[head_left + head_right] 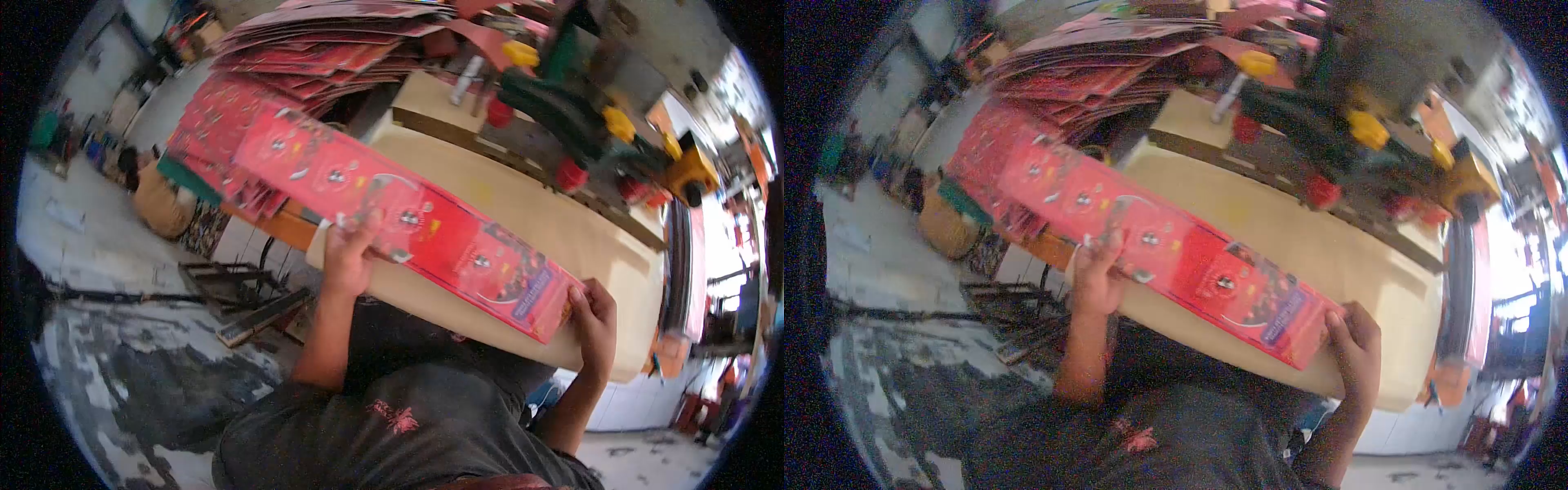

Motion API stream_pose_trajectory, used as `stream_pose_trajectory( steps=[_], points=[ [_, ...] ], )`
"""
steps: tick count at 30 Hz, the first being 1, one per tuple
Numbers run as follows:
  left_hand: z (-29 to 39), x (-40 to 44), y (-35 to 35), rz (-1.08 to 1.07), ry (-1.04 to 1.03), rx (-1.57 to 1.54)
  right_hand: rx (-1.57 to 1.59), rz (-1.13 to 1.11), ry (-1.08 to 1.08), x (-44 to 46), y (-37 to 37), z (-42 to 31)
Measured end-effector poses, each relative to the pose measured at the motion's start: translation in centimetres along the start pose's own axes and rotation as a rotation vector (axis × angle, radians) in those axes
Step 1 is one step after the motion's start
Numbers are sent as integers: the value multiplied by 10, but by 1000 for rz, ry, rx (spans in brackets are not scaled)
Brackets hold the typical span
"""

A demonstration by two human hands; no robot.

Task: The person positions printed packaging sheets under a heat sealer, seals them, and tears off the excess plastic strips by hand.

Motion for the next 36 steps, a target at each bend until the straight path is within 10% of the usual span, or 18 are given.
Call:
stream_pose_trajectory(
  steps=[34,36],
  points=[
    [-13,0,38,16,-236,349,196,-300,86,-4,-2,11],
    [-26,6,36,-38,-165,-189,197,-303,146,-6,1,7]
  ],
)
Point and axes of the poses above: each hand's wrist, its own x-axis towards the middle knuckle, its own y-axis out of the back of the hand, z = x × y, the point moved 9 cm from there along x, towards the middle knuckle, and after that the axes turned 15 degrees about -z, right-handed, at the moved point
